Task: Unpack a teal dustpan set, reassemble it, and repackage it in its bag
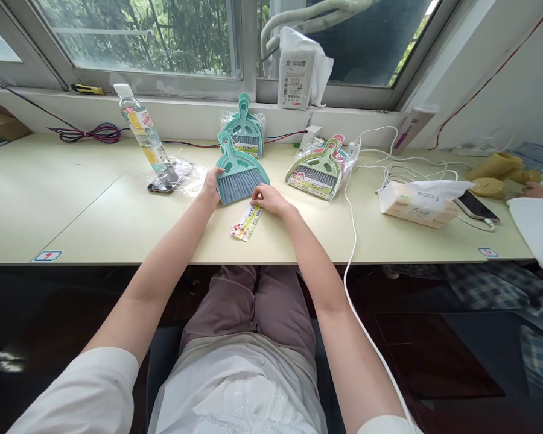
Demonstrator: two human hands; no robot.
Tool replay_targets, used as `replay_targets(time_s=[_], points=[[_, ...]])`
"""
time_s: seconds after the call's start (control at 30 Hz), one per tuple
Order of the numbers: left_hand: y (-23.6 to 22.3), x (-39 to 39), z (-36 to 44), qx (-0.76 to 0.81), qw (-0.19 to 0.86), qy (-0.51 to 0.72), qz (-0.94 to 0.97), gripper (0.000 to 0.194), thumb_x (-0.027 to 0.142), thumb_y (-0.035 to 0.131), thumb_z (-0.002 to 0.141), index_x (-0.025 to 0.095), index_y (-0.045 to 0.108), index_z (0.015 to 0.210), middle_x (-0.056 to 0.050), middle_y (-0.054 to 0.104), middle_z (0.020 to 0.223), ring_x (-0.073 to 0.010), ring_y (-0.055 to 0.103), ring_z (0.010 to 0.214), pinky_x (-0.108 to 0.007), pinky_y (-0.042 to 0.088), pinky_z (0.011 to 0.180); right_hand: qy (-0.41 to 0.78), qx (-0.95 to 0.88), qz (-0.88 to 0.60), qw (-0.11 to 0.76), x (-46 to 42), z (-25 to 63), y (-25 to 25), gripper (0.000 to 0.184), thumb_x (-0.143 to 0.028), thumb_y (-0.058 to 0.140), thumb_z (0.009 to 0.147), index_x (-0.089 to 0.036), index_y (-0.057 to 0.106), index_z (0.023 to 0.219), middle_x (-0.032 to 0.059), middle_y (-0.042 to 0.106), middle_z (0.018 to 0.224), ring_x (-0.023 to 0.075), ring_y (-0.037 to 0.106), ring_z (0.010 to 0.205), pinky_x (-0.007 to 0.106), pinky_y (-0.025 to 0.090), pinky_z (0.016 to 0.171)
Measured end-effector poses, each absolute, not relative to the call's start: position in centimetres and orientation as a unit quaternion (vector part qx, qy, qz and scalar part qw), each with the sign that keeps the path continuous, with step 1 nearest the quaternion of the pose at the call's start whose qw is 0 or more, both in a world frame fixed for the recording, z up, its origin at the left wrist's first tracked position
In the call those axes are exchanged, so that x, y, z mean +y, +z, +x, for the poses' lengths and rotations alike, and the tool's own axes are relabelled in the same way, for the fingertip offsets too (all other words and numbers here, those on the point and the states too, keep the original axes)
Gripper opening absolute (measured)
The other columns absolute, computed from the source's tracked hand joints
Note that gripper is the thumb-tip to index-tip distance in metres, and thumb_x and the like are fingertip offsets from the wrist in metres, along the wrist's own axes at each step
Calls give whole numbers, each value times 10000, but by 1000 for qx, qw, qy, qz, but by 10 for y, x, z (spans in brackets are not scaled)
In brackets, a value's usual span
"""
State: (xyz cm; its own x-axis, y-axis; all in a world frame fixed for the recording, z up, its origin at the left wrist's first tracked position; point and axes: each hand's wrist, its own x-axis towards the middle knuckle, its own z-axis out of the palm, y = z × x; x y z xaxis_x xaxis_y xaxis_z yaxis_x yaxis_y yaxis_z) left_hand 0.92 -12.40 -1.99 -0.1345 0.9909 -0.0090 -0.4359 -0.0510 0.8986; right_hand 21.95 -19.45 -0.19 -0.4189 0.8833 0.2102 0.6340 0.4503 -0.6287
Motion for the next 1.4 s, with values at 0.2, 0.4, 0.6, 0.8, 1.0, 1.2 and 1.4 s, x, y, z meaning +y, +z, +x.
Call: replay_targets(time_s=[0.2,0.4,0.6,0.8,1.0,1.2,1.4], points=[[-6,-140,16,460,569,606,311,164,248,687,723,190,612,857,-36,646,771,-196,648,742,-327,532,691,314,-758,-459,339,-198,216,2,198,-320,752,744,-202,593,750,-9,611,765,133,496,670,284,406,662],[4,-157,21,408,592,552,422,215,157,729,643,167,637,837,-22,672,720,-184,677,722,-299,541,681,432,-585,-422,541,-190,228,10,544,-675,788,623,-230,552,829,-17,611,790,89,382,571,242,310,510],[6,-160,19,403,601,538,432,268,243,799,683,153,654,889,-45,717,777,-192,708,766,-303,566,697,303,-562,-517,570,-178,236,2,482,-653,732,713,-216,565,829,31,658,879,152,554,742,292,446,686],[5,-161,20,376,597,526,475,499,150,897,490,146,664,931,-46,740,892,-213,716,850,-337,573,795,188,-580,-625,487,-186,231,1,238,-438,675,837,-214,594,821,56,705,942,228,622,899,371,461,853],[3,-162,22,367,600,508,496,564,28,860,399,140,684,923,-63,744,869,-294,718,915,-435,570,854,182,-569,-635,490,-191,232,4,217,-426,626,871,-215,585,895,85,697,983,250,623,948,402,481,892],[6,-163,20,347,605,543,467,552,56,851,447,158,684,963,-58,753,889,-323,717,1006,-456,571,916,204,-541,-579,574,-185,228,1,438,-438,570,892,-247,446,1267,95,593,1202,200,624,969,346,512,895],[11,-163,17,348,589,607,405,558,71,871,430,170,647,931,-43,755,885,-297,720,998,-440,569,952,293,-432,-596,609,-178,225,-6,570,-455,553,873,-223,345,1351,160,480,1384,218,566,1213,376,514,1001]])
